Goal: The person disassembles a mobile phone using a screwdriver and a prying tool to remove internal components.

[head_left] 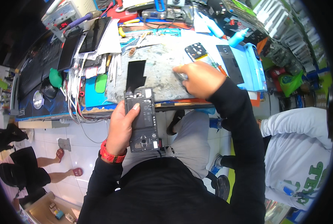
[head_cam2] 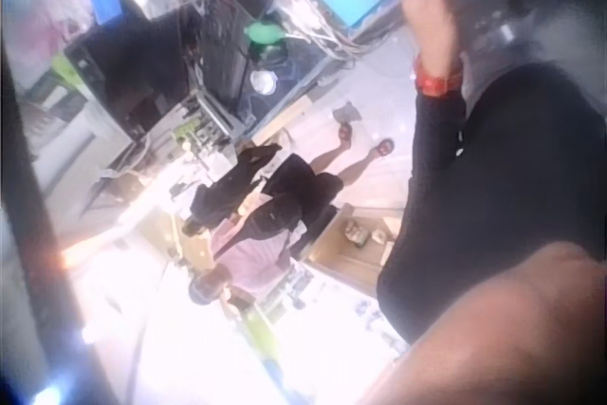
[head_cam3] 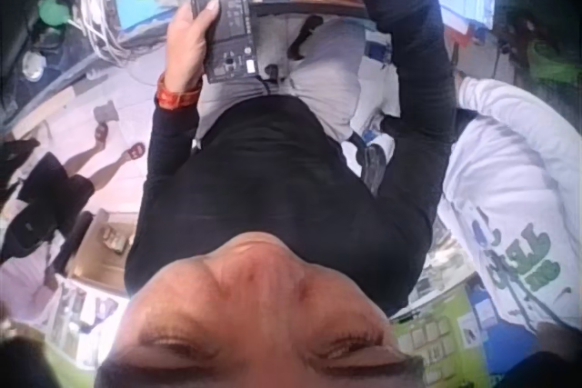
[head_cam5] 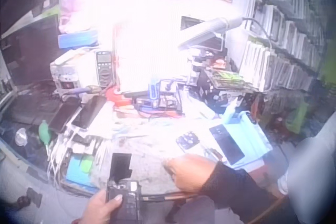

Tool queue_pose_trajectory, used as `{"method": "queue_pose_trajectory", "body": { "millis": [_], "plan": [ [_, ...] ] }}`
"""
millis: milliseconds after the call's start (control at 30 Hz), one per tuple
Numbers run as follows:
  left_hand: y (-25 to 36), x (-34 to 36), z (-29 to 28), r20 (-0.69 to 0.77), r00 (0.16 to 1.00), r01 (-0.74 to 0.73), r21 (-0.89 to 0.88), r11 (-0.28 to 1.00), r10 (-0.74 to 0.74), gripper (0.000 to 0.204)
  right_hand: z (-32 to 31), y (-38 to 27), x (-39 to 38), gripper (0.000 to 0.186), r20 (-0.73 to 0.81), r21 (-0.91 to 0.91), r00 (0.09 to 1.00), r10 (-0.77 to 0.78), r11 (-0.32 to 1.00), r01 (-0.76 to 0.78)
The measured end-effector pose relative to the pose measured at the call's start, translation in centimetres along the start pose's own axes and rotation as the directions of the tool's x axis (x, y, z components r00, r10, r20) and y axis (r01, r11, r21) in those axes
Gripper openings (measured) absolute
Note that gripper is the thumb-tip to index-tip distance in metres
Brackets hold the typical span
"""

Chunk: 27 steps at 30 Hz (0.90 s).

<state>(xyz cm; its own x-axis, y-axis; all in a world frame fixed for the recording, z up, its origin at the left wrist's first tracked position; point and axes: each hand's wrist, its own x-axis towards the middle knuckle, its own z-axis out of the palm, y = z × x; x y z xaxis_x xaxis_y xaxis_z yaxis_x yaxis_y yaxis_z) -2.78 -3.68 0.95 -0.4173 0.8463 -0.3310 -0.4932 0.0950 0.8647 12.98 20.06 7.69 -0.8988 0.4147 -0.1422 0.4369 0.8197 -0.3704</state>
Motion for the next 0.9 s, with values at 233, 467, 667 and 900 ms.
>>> {"method": "queue_pose_trajectory", "body": {
  "millis": [233, 467, 667, 900],
  "plan": [
    [0.1, -0.3, 0.1, 0.031, 0.999, 0.015, -0.001, 1.0, -0.015, 0.024, -1.5, 0.0, 1.8, 0.078, 0.318, -0.041, 0.945, 0.081, 0.997, -0.071],
    [0.9, -1.5, 0.4, 0.085, 0.995, 0.051, -0.026, 0.998, -0.048, 0.03, -4.3, 6.9, -6.6, 0.044, -0.229, 0.273, 0.891, 0.392, 0.905, -0.328],
    [-0.4, -2.4, 1.0, 0.213, 0.971, 0.115, -0.006, 0.993, -0.111, 0.031, -1.1, 14.1, -9.4, 0.013, -0.608, -0.324, 0.718, 0.337, 0.72, -0.613],
    [-1.6, -3.8, 2.8, 0.21, 0.977, -0.017, 0.214, 0.977, -0.029, 0.027, 3.2, -3.9, -9.9, 0.012, -0.552, -0.232, 0.724, -0.414, 0.91, 0.343]
  ]
}}
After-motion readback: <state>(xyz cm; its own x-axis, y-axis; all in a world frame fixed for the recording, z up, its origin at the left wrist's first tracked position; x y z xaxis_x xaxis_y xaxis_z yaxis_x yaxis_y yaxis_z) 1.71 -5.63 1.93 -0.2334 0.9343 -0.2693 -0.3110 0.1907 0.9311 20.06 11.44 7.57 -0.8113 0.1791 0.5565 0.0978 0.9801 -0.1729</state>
